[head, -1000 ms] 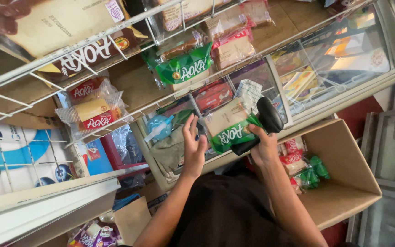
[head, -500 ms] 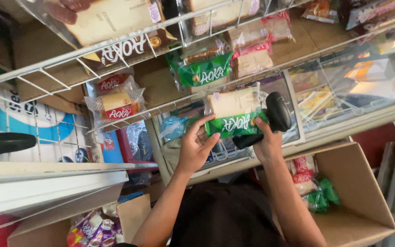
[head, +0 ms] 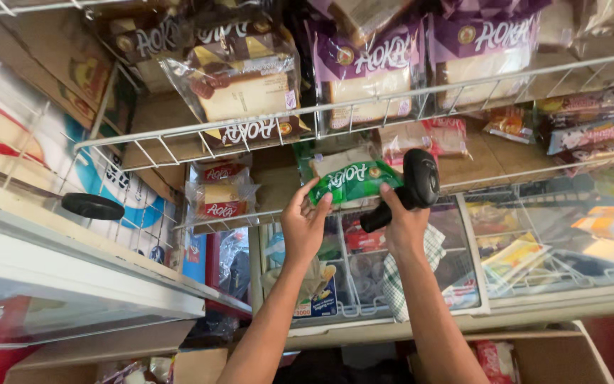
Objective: The person scans packaged bread items one by one using a handheld barcode scanner and arranges them on display shelves and in a cardboard box.
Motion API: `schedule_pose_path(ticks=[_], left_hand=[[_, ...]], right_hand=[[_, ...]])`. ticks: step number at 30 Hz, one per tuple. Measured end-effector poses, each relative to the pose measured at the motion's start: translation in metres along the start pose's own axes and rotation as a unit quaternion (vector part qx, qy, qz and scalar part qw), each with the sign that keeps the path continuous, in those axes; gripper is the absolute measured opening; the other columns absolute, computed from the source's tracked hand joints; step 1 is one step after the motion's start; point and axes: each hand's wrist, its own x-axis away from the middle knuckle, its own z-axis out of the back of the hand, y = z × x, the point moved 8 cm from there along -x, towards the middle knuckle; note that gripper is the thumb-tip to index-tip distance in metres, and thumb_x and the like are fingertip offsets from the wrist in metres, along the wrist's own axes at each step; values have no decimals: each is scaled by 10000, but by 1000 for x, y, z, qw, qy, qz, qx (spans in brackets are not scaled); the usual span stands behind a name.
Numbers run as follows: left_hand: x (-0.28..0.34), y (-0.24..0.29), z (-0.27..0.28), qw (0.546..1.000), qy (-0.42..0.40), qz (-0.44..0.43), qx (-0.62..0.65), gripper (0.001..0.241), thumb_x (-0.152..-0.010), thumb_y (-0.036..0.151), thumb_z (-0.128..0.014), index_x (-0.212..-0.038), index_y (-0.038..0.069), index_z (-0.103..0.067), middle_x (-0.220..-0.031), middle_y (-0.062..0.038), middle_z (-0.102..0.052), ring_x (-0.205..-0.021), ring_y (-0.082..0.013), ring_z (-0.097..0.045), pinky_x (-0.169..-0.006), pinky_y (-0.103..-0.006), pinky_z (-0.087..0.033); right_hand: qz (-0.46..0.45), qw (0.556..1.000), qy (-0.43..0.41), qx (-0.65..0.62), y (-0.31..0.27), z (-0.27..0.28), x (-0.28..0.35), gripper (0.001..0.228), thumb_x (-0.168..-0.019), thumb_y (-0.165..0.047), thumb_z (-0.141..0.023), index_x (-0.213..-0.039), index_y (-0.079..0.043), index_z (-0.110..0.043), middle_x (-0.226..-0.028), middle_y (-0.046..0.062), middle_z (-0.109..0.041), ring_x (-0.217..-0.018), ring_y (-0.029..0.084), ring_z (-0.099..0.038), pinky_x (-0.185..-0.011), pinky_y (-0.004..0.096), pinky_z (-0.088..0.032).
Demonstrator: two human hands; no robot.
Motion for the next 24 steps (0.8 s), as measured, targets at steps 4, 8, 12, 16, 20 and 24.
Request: schedule_pose_path(ticks=[4,8,12,16,20,24], left_hand=[[-27,-4,0,990,26,10,-136,440,-983,233,-738,-1358,18,-664,-835,-33,-657,-728,-53,-617,-628,-241,-491],[-43,4,1,955,45,64,-285,420,-973,324,-705,-1354,155,-665,-714,-98,-683,-608,-128,-578,-604,-314,-467],[-30,41,-3,936,78,-138,-315,352,-937,237,-721,-1262,115,-658,-1021,-106,-642,-726,-193,-642,-679,-361,-526],[-33,41,-6,882,68,-178,-430,253,-943,200,-731,-1189,139,-731,-1041,-105,-656,-917,-301,-630,-803,-431,-505],[-35,46,-10,840,81,-219,-489,283,-877,191,-743,-1156,139,-743,-1239,-172,-583,-1050,-374,-569,-860,-468,-481],[-39,42,-15,850,39,-203,-485,266,-928,208,-718,-1189,158,-733,-1307,-131,-588,-1139,-350,-583,-945,-469,-477]], right_hand=[[65,986,47,146,5,3,-24,354,-885,-42,-798,-1189,-35,-617,-976,24,-616,-845,133,-594,-734,306,-508],[42,979,38,198,12,-4,-38,168,-897,-68,-783,-1015,-21,-674,-884,23,-661,-761,114,-568,-672,294,-460],[124,956,32,262,-7,-7,-28,159,-912,-67,-767,-1017,-20,-657,-881,8,-651,-786,111,-575,-718,293,-487],[196,931,58,303,-16,-16,-28,229,-884,-38,-753,-1084,-12,-646,-943,39,-697,-854,130,-635,-794,300,-520],[201,924,43,323,-21,-27,-32,271,-862,-12,-714,-1127,-9,-657,-996,66,-736,-915,140,-695,-842,301,-530],[208,913,58,347,-25,-29,-29,286,-846,-22,-739,-1122,-4,-665,-977,85,-725,-892,154,-686,-814,310,-526]])
